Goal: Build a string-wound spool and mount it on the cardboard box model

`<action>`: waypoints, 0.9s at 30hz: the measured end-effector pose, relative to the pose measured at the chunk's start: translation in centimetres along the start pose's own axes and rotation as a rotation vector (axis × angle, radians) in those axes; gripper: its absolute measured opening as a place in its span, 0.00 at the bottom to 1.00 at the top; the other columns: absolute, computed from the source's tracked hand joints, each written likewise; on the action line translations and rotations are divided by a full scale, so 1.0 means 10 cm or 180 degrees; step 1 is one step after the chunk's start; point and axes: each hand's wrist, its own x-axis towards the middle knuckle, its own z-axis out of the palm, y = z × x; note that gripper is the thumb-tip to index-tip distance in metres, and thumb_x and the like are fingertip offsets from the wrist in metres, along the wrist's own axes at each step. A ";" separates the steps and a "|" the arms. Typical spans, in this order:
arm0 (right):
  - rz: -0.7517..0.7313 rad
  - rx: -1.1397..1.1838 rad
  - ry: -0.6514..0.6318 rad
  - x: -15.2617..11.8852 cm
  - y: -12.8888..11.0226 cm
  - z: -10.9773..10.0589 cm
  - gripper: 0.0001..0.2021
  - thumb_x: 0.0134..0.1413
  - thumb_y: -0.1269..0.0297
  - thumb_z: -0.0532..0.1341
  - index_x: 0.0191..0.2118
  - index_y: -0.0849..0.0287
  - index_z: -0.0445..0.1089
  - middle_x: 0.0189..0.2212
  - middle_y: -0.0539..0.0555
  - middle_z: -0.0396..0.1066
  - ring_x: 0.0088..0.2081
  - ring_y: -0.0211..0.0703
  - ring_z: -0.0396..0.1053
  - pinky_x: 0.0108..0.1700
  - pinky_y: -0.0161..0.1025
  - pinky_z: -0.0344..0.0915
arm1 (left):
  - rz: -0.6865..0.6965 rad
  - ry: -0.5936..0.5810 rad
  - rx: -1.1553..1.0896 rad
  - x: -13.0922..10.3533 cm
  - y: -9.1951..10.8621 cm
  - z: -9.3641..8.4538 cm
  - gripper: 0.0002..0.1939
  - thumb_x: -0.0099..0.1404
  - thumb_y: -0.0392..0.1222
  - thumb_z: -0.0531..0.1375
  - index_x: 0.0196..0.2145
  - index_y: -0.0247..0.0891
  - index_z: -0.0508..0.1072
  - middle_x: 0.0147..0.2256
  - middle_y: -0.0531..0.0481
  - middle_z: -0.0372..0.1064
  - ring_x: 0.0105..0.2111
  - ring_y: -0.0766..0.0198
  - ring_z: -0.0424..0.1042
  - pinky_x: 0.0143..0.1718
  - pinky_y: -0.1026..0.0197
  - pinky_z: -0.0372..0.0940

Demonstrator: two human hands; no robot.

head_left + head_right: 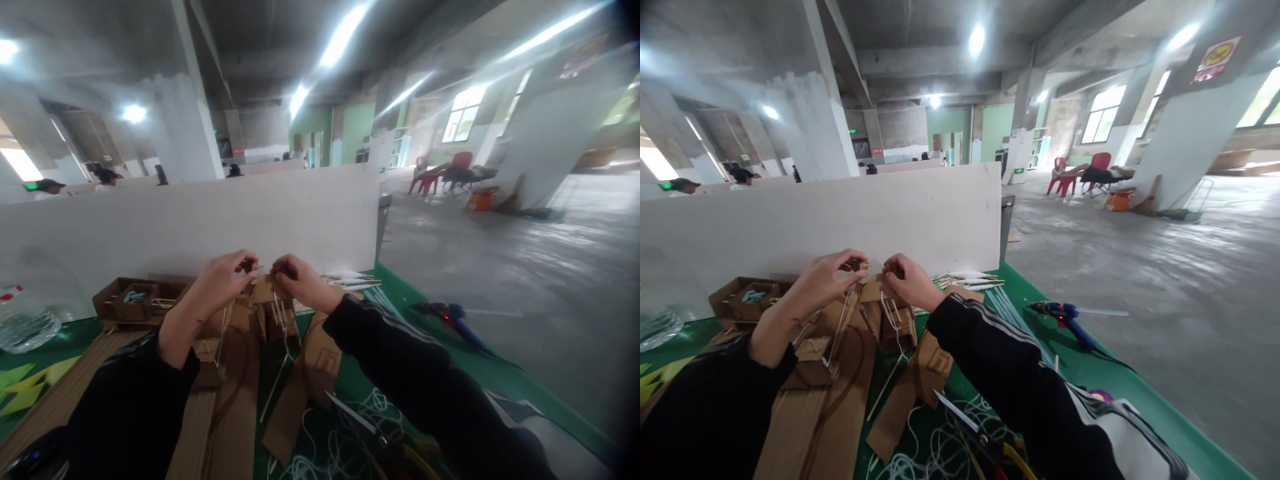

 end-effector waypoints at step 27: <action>-0.0169 0.0091 -0.0116 -0.03 0.00 -0.04 0.10 0.61 0.66 0.57 0.47 0.60 0.67 0.41 0.55 0.74 0.43 0.44 0.70 0.47 0.43 0.65 | 0.0301 -0.0027 0.0020 0.15 0.13 0.32 0.09 0.64 0.42 0.62 0.43 0.43 0.72 0.41 0.48 0.77 0.42 0.55 0.76 0.46 0.53 0.69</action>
